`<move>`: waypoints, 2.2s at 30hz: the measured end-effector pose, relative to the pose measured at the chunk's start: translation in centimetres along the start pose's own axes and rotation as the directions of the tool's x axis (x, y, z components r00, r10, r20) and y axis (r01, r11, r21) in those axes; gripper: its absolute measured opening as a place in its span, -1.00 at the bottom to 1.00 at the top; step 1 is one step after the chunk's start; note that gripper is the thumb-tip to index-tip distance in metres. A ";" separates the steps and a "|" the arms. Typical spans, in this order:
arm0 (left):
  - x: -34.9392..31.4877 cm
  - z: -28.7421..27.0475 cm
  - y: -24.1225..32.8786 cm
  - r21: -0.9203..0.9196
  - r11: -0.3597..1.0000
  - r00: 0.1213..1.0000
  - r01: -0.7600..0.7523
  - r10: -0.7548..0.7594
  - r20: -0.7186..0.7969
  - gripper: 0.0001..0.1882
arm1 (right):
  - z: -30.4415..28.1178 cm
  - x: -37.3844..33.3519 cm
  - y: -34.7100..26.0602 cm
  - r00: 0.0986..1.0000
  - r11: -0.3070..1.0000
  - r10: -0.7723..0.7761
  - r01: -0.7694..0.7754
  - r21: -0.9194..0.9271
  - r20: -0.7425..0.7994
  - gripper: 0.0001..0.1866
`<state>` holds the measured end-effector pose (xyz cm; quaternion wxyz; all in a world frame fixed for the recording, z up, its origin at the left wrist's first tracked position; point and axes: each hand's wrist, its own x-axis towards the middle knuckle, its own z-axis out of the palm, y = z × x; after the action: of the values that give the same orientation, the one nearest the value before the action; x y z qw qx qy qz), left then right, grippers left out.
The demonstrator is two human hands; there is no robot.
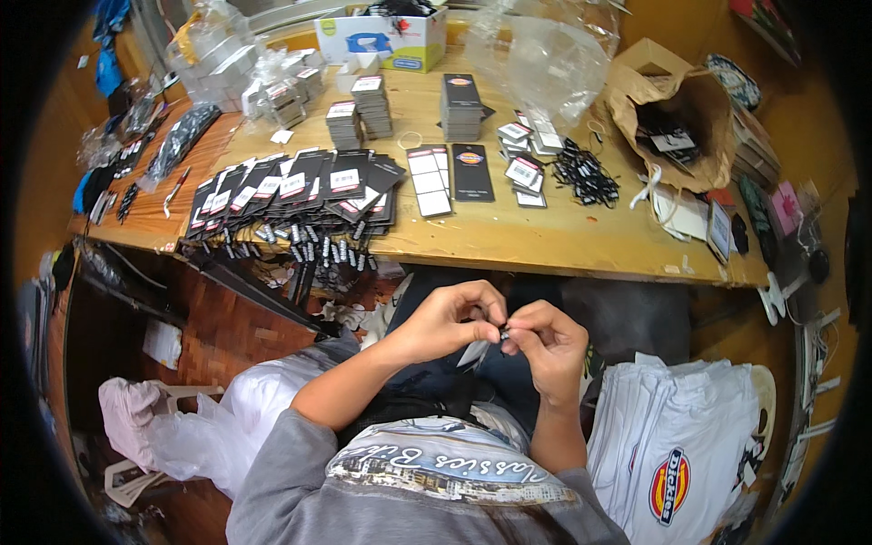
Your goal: The person sits cross-legged on a chair and repeatedly picks up black tags and small white labels from a cluttered table. They attach the labels to the tags using small black plastic fasteners, then place the assembled items into a stack on the table.
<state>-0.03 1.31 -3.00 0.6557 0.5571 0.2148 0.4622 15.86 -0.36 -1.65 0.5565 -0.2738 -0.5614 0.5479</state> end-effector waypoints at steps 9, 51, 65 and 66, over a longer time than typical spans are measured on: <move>-1.3 -2.2 1.0 0.007 0.972 0.792 0.233 -0.194 0.579 -0.60 | 0.7 1.7 -3.8 0.960 0.939 -0.127 0.197 -0.283 0.249 -0.89; 10.5 -13.7 7.5 0.861 -0.322 0.909 0.393 -0.005 -0.417 -0.16 | 1.9 24.4 3.3 0.949 -0.128 0.310 0.101 -0.987 0.057 -0.24; 9.4 -10.4 9.4 0.709 0.685 0.760 0.167 0.369 -0.535 -0.60 | -1.8 22.8 0.0 0.973 0.956 0.210 -0.183 -0.229 0.100 -0.66; 9.8 -10.6 8.5 0.616 0.784 0.798 0.082 0.318 -0.512 -0.61 | -1.7 22.4 -0.4 0.969 0.962 0.196 -0.160 -0.222 0.151 -0.66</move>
<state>-6.85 14.84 4.19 0.3080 0.5785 0.5072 0.5596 12.41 20.58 5.61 0.4229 -0.3317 -0.6344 0.5556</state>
